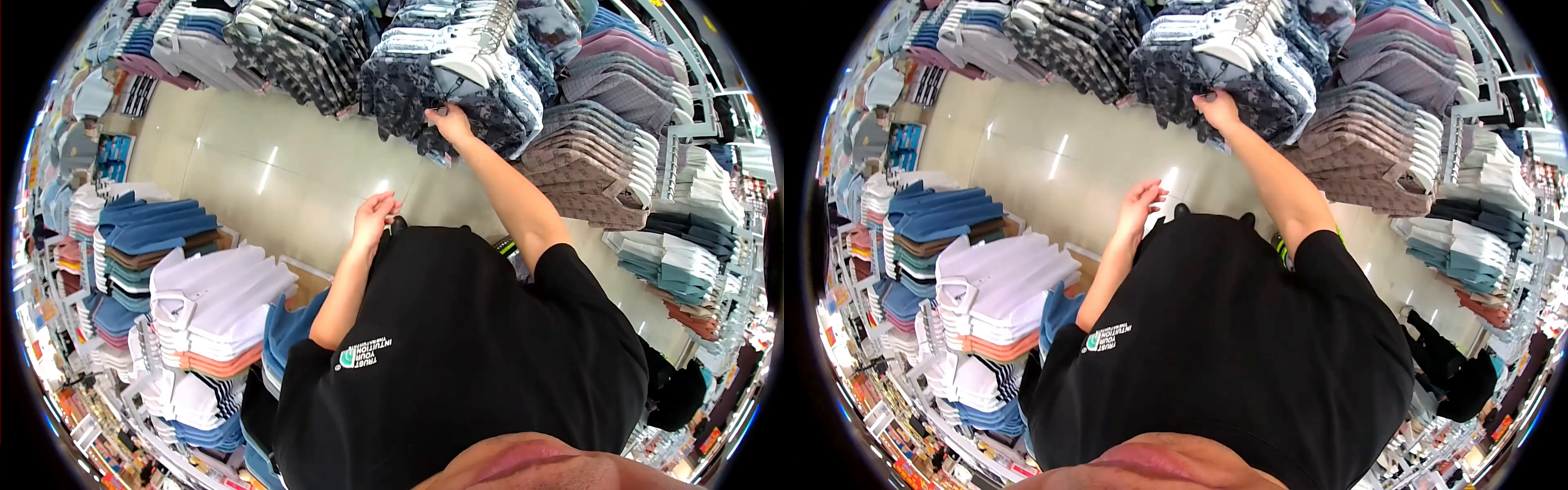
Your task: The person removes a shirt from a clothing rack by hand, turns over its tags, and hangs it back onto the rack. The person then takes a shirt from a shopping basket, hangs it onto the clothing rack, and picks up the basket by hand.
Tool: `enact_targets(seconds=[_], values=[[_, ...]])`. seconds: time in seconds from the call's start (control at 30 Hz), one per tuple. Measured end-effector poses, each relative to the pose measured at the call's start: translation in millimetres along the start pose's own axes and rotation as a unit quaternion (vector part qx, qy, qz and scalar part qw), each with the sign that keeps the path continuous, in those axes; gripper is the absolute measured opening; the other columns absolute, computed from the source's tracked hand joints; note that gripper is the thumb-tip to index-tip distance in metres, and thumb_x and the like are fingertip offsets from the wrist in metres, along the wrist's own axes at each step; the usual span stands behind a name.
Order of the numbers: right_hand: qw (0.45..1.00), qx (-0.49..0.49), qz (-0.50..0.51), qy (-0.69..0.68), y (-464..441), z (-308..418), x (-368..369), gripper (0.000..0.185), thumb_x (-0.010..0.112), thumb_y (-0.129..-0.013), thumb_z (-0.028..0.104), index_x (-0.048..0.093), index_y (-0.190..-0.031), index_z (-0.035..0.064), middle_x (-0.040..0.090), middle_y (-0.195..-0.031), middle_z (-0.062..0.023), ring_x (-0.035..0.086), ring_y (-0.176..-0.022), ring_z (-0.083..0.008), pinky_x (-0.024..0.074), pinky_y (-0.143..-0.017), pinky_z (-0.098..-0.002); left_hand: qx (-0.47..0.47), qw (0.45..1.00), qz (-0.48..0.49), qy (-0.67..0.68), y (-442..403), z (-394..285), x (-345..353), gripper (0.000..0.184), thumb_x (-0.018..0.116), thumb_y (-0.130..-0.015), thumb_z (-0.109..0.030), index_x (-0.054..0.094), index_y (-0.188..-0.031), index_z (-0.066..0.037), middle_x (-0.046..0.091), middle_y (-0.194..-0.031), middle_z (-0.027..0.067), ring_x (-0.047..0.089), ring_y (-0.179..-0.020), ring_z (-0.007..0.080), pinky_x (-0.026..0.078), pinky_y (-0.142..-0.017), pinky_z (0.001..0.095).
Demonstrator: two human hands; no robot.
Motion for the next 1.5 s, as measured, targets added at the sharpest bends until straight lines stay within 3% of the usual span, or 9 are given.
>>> enact_targets(seconds=[0.07, 0.2, 0.3, 0.43, 0.7, 0.97, 1.23, 1.33, 1.5], values=[[0.997, 0.029, 0.003, -0.069, -4.2, 0.6, 10.1, 0.043, 0.074, -0.078, 0.042, 0.07, -0.094, 0.003, 0.071, -0.096, -0.0161, 0.067, -0.093, -0.0306, 0.0497, -0.082, -0.036, -0.022, 0.999, -0.026, 0.026, 2.5, 4.5, -14.5, 0.031, 0.058, -0.096, -0.019, 0.059, -0.122, -0.002, 0.069, -0.101, 0.0054, 0.061, -0.087, 0.0098, 0.047, -0.073, 0.024], [0.994, -0.045, 0.046, -0.084, 30.5, 1.9, 24.6, 0.035, 0.068, -0.086, 0.04, 0.071, -0.094, 0.0063, 0.07, -0.083, -0.0123, 0.068, -0.077, -0.0233, 0.0513, -0.069, -0.0343, -0.031, 0.999, -0.035, 0.022, 5.4, 1.1, -30.1, 0.03, 0.057, -0.097, -0.02, 0.06, -0.121, -0.002, 0.069, -0.1, 0.005, 0.061, -0.087, 0.0101, 0.047, -0.074, 0.0245], [0.968, 0.085, 0.144, -0.19, 75.8, 22.6, 12.2, 0.027, 0.064, -0.092, 0.031, 0.067, -0.102, 0.0059, 0.067, -0.08, -0.0048, 0.063, -0.066, -0.0114, 0.0479, -0.049, -0.0254, -0.025, 0.999, -0.024, 0.005, -3.4, -7.1, -35.3, 0.031, 0.057, -0.097, -0.02, 0.06, -0.122, -0.002, 0.069, -0.1, 0.0047, 0.061, -0.087, 0.0103, 0.046, -0.075, 0.0249], [0.937, 0.099, 0.176, -0.287, 121.1, 76.9, -32.7, 0.022, 0.054, -0.098, 0.017, 0.057, -0.118, 0.0076, 0.064, -0.086, 0.0009, 0.057, -0.068, -0.0057, 0.0448, -0.051, -0.0218, 0.005, 0.999, 0.017, -0.031, -19.2, -35.8, -17.0, 0.035, 0.053, -0.099, -0.028, 0.059, -0.124, -0.003, 0.068, -0.104, 0.0044, 0.06, -0.094, 0.0116, 0.045, -0.08, 0.0264], [0.904, 0.127, 0.215, -0.346, 134.3, 98.4, -84.1, 0.03, 0.051, -0.099, 0.016, 0.052, -0.128, 0.0089, 0.063, -0.101, 0.0017, 0.059, -0.084, -0.0048, 0.0485, -0.059, -0.019, 0.042, 0.996, 0.07, 0.037, -50.1, -103.3, 67.0, 0.042, 0.045, -0.103, -0.037, 0.063, -0.118, -0.004, 0.067, -0.104, 0.0042, 0.061, -0.091, 0.0111, 0.047, -0.08, 0.0277], [0.93, 0.071, 0.153, -0.326, 107.7, 91.2, -107.4, 0.03, 0.058, -0.097, 0.02, 0.058, -0.123, 0.0039, 0.066, -0.094, 0.0005, 0.058, -0.074, -0.0046, 0.0391, -0.051, -0.019, 0.013, 0.986, 0.162, -0.02, -54.2, -127.0, 90.4, 0.031, 0.057, -0.098, -0.025, 0.063, -0.122, -0.006, 0.068, -0.099, 0.0024, 0.064, -0.085, 0.0102, 0.05, -0.071, 0.0254], [0.885, 0.047, 0.111, -0.45, 103.8, 93.1, -131.8, 0.034, 0.049, -0.103, 0.029, 0.058, -0.125, 0.0047, 0.064, -0.095, 0.0024, 0.056, -0.078, -0.0027, 0.0447, -0.065, -0.0206, 0.036, 0.972, 0.228, -0.044, -56.7, -138.9, 138.1, 0.031, 0.059, -0.096, -0.016, 0.057, -0.124, -0.002, 0.068, -0.102, 0.0037, 0.064, -0.084, 0.0093, 0.054, -0.069, 0.0238], [0.884, 0.038, 0.091, -0.457, 109.6, 88.4, -137.4, 0.037, 0.045, -0.103, 0.026, 0.052, -0.133, 0.0055, 0.063, -0.102, 0.0021, 0.056, -0.086, -0.0029, 0.0449, -0.071, -0.0215, 0.051, 0.972, 0.211, -0.089, -54.4, -152.1, 144.7, 0.029, 0.058, -0.097, -0.015, 0.058, -0.122, -0.001, 0.068, -0.102, 0.0028, 0.063, -0.084, 0.008, 0.053, -0.068, 0.0228], [0.875, 0.001, 0.041, -0.482, 118.1, 81.7, -144.6, 0.041, 0.058, -0.096, 0.011, 0.048, -0.134, -0.0001, 0.063, -0.111, -0.0032, 0.058, -0.098, -0.0098, 0.046, -0.083, -0.0244, 0.084, 0.971, 0.198, -0.108, -61.4, -165.9, 153.8, 0.026, 0.058, -0.096, -0.012, 0.058, -0.12, 0.0, 0.067, -0.101, 0.003, 0.063, -0.084, 0.0077, 0.052, -0.067, 0.0219]])
Point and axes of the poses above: each hand's wrist, its own y-axis away from the middle knuckle, its own x-axis out of the palm, z = x × y, the point moved 3 cm from there along -y, towards the middle knuckle
